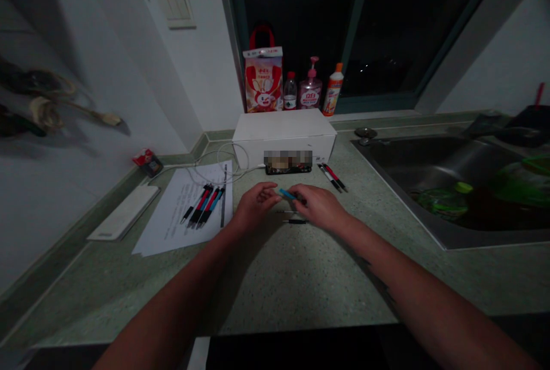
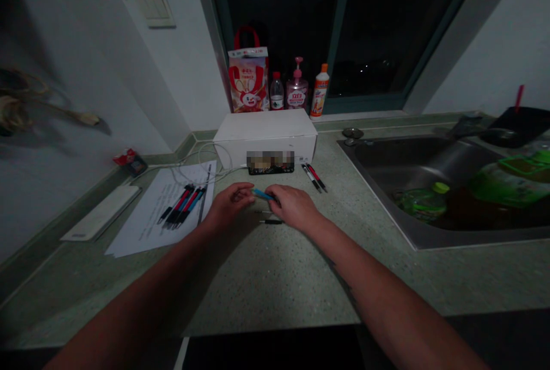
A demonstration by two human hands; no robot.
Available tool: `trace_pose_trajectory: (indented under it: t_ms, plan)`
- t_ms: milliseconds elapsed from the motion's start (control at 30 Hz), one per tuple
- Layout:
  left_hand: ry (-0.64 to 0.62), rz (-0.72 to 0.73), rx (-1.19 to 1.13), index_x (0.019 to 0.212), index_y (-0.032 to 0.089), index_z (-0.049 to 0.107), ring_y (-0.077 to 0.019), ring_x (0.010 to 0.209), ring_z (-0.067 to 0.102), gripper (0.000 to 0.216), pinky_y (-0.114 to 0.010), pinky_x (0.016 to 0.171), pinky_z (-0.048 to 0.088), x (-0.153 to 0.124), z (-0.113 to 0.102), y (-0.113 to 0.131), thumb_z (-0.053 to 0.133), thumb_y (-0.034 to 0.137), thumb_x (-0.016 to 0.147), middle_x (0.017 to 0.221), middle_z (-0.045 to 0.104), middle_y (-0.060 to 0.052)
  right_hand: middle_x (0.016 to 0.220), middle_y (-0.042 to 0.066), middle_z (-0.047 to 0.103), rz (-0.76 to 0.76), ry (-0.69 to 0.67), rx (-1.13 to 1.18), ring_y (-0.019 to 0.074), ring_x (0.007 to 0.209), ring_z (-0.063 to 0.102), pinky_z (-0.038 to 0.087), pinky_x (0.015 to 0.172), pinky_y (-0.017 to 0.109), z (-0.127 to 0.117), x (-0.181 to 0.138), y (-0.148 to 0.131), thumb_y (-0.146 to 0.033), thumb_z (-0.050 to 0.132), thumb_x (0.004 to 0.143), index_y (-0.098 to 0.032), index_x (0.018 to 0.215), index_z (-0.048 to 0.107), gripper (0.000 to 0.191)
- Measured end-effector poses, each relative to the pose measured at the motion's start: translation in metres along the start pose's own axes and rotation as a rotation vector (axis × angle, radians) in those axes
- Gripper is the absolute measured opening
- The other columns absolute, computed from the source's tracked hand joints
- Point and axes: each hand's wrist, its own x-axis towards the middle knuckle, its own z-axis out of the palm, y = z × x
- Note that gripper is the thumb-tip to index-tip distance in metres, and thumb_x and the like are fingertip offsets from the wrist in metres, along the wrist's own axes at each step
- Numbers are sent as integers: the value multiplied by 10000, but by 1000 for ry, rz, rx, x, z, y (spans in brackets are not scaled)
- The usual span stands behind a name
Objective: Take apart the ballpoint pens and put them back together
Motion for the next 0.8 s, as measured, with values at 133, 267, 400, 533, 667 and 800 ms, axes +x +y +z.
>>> trace_pose_trajectory:
  t_ms: [133,267,400,533,667,800]
  plan:
    - [-110,207,352,934,187,716,-203,856,646,153,-333,796,516,-4,0,-2,723,203,781,904,703,-54,916,58,748,218,82,-1,214,772,685,413,642,289,-2,2,0,-252,579,880,-209,1116,600,240]
    - [-268,280,570,883,192,734,-216,877,622,88,-334,803,481,-6,1,1,705,167,804,891,696,-61,930,51,754,239,105,40,220,792,699,412,641,286,-4,2,-1,-255,563,893,-211,1142,574,253]
    - [-317,293,660,850,183,720,-209,871,601,119,-320,793,462,-6,3,5,627,111,833,886,678,-63,912,32,752,236,105,51,218,805,702,422,653,283,-5,2,-1,-263,559,903,-221,1128,587,230]
    - [-307,247,697,845,170,690,-204,838,591,132,-321,773,464,-6,2,9,573,112,866,870,664,-66,928,54,753,281,127,10,221,828,698,439,688,291,-6,4,3,-303,528,938,-212,1041,626,168]
    - [-246,228,635,921,178,694,-203,851,601,167,-332,793,479,-5,-2,10,528,158,923,887,680,-57,958,75,757,316,132,-55,236,833,698,454,686,308,-9,4,8,-272,491,956,-206,1197,609,276]
    - [-115,368,547,1101,193,698,-212,936,603,252,-351,852,476,-4,-8,9,478,198,978,963,695,-68,1002,89,756,303,130,-109,248,839,700,480,694,327,-10,3,10,-229,483,946,-209,1244,614,326]
